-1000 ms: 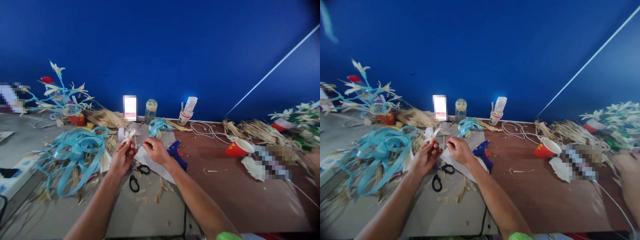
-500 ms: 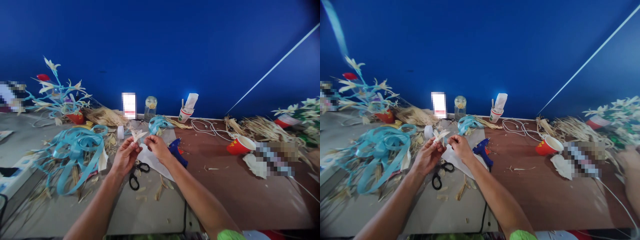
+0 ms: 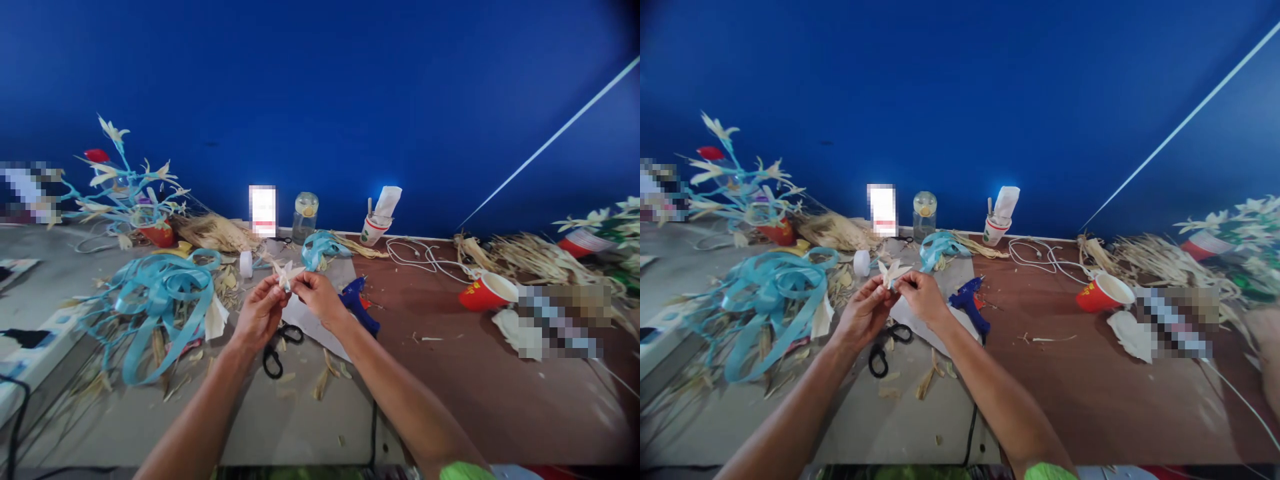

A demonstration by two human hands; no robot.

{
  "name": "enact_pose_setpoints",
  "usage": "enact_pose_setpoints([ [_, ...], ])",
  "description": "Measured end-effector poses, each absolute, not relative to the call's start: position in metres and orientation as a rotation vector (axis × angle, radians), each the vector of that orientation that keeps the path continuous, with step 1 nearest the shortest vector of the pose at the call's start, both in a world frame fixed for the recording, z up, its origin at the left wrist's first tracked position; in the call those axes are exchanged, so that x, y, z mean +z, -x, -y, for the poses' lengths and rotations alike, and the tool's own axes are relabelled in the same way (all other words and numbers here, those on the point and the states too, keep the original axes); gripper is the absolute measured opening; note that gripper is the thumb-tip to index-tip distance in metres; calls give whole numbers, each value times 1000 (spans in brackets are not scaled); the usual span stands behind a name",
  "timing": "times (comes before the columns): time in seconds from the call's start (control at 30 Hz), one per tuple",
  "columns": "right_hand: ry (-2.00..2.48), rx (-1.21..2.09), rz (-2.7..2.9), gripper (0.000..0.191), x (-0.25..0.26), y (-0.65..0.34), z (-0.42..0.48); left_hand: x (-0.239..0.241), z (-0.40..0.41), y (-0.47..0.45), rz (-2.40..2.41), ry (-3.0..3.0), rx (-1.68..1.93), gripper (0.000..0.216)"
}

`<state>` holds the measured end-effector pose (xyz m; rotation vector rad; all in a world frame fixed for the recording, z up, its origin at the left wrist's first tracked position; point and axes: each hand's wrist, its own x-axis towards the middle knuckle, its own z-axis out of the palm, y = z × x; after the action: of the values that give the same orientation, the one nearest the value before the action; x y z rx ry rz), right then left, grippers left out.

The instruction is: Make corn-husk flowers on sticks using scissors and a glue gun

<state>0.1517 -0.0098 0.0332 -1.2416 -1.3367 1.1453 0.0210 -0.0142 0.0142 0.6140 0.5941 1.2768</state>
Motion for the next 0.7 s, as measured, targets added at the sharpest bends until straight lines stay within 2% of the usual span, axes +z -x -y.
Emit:
enact_pose_setpoints([
  [0.7,1088,1384,1278,13,40,-153,14,10,13,-22,-623,-535,1245,17],
])
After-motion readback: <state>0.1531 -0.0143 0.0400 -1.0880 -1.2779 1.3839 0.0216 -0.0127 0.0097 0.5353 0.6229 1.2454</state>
